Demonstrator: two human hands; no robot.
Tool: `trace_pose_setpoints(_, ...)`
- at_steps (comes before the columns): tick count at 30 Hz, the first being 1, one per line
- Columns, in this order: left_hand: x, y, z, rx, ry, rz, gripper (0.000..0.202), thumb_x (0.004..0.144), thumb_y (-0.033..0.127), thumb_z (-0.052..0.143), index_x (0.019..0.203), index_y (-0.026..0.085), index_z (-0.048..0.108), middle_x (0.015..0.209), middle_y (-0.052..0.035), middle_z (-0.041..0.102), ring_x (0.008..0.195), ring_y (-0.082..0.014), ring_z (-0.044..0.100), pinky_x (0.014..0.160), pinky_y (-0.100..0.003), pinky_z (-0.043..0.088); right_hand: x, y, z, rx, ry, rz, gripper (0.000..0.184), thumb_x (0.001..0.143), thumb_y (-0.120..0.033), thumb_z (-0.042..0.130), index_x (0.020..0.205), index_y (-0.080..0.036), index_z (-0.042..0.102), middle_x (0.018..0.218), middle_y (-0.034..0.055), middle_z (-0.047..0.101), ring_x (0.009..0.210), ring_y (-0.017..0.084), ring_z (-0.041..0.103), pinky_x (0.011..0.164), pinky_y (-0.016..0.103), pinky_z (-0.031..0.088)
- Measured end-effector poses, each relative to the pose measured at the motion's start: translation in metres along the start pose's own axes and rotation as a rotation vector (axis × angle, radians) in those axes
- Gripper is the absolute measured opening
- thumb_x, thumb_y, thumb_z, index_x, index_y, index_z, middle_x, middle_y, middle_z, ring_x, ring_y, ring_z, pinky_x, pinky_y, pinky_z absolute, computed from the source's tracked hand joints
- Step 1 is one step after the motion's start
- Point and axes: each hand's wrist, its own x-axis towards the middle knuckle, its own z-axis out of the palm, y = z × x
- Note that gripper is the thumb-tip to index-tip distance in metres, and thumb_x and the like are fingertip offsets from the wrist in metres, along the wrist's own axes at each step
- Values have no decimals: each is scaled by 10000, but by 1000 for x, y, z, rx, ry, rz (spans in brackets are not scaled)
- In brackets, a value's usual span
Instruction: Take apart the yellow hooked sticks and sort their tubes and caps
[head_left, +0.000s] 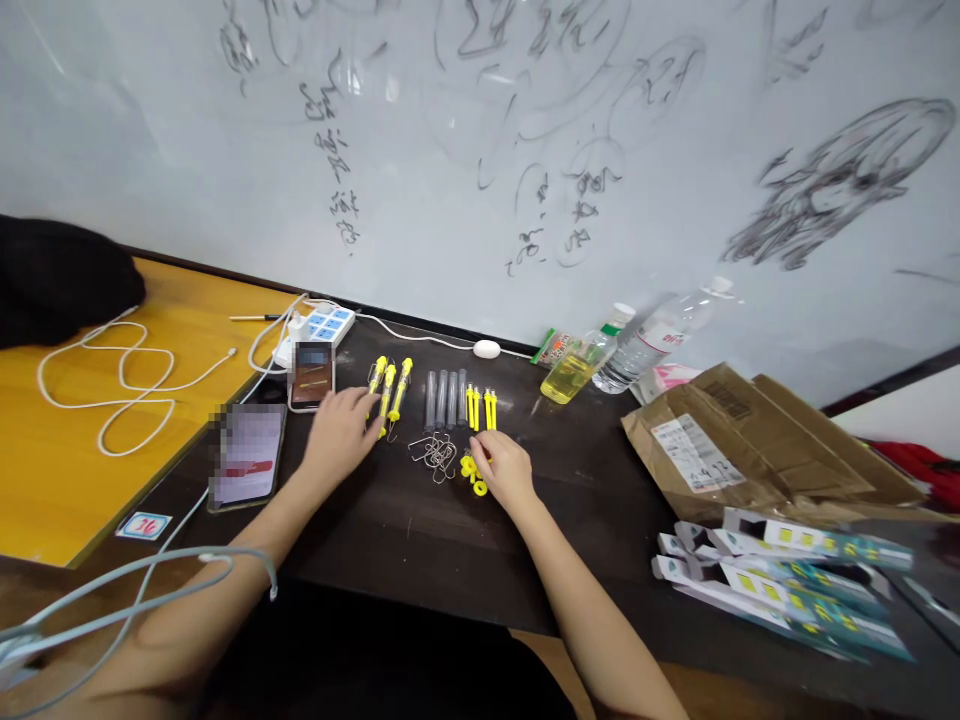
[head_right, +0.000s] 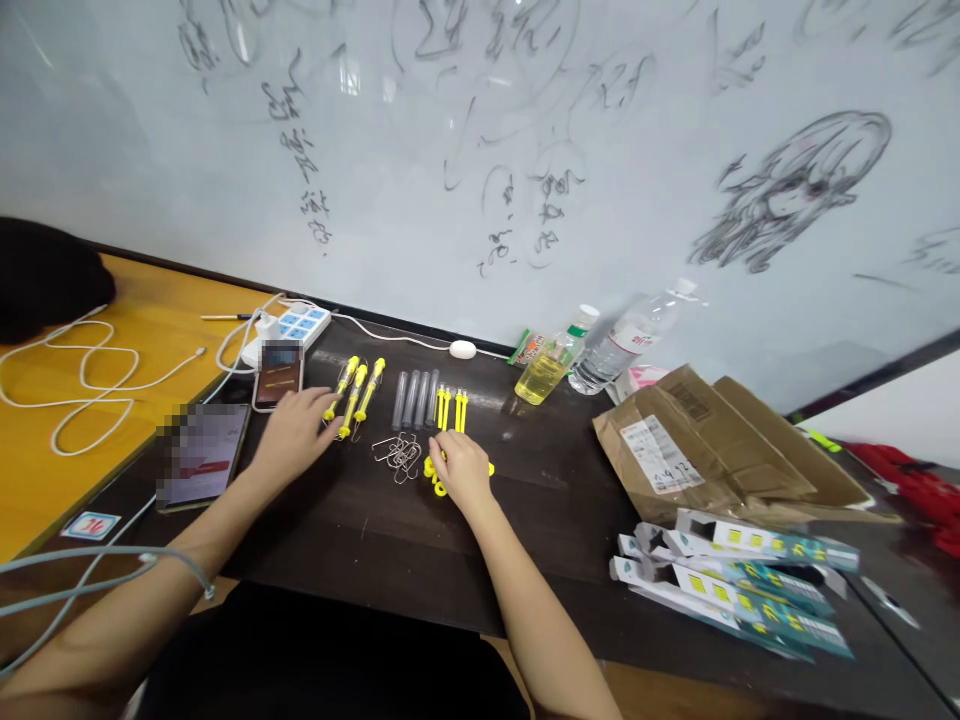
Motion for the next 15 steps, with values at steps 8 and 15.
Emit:
trace_pose_setpoints(8,42,30,46,6,-77,-51,262,883,294,467,1063,183,623,1048,-133,609,1034,-278,529,824,-378,390,0,5,2,-51,19,-29,300,926,-250,423,648,-197,523,623,16,553,613,133,504,597,243,319)
trace_pose_setpoints(15,35,19,49,56,-128,-96,271,849,283,527,1089,178,593,1046,-143,587,1013,-296,515,796,-386,374,-1,0,3,-58,7,-75,312,940,-271,409,661,-197,529,630,17,546,622,137,499,618,249,322)
